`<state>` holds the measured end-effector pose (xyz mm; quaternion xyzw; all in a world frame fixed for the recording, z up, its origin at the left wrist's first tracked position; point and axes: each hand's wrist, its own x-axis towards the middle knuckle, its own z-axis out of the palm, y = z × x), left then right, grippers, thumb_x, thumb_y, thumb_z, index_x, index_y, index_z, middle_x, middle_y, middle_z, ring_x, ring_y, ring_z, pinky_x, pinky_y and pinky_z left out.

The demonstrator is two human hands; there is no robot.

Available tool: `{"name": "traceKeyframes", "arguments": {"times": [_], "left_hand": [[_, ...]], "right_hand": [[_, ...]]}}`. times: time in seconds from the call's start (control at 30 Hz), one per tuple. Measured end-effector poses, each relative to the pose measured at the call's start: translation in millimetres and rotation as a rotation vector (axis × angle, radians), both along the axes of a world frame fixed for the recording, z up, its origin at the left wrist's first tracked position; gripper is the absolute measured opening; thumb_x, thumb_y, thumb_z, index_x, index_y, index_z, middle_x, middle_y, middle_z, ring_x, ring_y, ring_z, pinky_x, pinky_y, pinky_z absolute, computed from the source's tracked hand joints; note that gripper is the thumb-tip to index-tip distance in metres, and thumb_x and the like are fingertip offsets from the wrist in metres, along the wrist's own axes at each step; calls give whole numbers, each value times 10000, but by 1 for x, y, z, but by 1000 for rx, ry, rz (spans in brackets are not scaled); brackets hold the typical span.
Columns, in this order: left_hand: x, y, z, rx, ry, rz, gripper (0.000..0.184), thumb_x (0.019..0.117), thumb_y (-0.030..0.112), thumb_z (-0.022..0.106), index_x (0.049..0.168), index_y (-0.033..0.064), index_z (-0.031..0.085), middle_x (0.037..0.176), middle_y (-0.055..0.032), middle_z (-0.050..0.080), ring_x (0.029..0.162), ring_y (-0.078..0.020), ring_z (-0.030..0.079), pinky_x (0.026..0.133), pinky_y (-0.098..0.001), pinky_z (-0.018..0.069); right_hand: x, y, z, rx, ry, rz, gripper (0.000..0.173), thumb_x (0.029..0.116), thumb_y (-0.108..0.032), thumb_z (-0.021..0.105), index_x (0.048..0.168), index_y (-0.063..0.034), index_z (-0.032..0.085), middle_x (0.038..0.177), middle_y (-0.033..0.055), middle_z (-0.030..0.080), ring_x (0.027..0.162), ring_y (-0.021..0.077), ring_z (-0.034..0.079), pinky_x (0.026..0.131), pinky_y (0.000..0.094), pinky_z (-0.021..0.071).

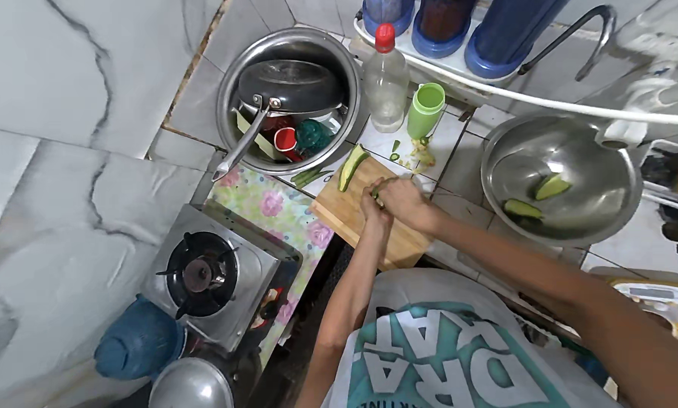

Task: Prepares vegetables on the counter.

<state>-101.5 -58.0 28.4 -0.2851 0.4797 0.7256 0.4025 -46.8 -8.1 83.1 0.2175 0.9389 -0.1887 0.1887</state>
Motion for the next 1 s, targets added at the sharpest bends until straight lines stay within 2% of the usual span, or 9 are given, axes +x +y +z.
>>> {"name": "traceKeyframes", "arguments": {"times": [0.17,0.27,0.33,0.43,0.5,0.57,0.8,0.93,1.0], "left_hand": [[-6,-6,-3,58,40,-29,187,975,97,478,1081,43,621,881,-87,656,679,-150,643,560,-274,547],[-7,-3,0,44,63,-56,233,980,89,468,1157,17,602,979,-125,657,748,-192,656,627,-309,572],[-8,0,1,-1,117,-95,225,984,103,466,1103,20,637,908,-99,667,652,-142,622,535,-257,519],[-8,1,4,-55,166,-174,239,1014,154,448,1031,50,662,793,-46,645,544,-87,557,459,-210,449],[-9,2,4,-67,162,-207,254,1018,184,432,1025,69,659,777,-27,628,552,-80,553,481,-209,456],[-13,4,3,-26,119,-194,233,1003,169,440,1048,70,646,834,-39,650,657,-108,615,573,-253,519],[-9,4,-3,-69,333,-243,325,1030,227,417,1101,73,695,864,-30,675,693,-100,622,607,-266,519],[-10,7,-12,-15,543,-167,279,1024,162,426,983,73,687,957,-27,727,841,-97,687,721,-291,570],[-12,7,-10,41,515,-146,284,1016,142,414,1045,56,683,1011,-38,719,850,-96,676,714,-280,560]], "right_hand": [[11,22,-5,10,141,15,72,920,2,689,982,20,720,884,224,700,812,427,698,675,580,555],[10,29,-13,105,125,-36,83,874,68,703,949,33,709,859,226,681,804,423,688,653,555,548],[4,23,-13,102,67,-27,124,888,71,692,1011,61,702,934,245,689,867,429,689,706,558,549],[3,17,-7,93,42,12,141,913,44,679,1051,66,687,940,245,681,847,421,693,665,539,555],[4,15,-3,121,71,41,100,908,52,677,1006,65,688,893,238,667,799,411,687,617,521,548],[1,12,4,143,102,68,93,897,50,688,989,53,693,860,224,668,772,397,685,596,503,543],[-4,22,16,-95,56,-2,70,931,-31,687,958,25,717,962,225,700,922,424,690,760,584,558],[-12,31,18,-291,-43,-33,231,1044,-130,542,1072,47,687,1095,262,683,1088,454,651,899,631,504],[-16,41,12,-369,-92,-20,324,1081,-217,496,1103,53,674,1131,275,673,1127,459,637,919,648,486]]}}
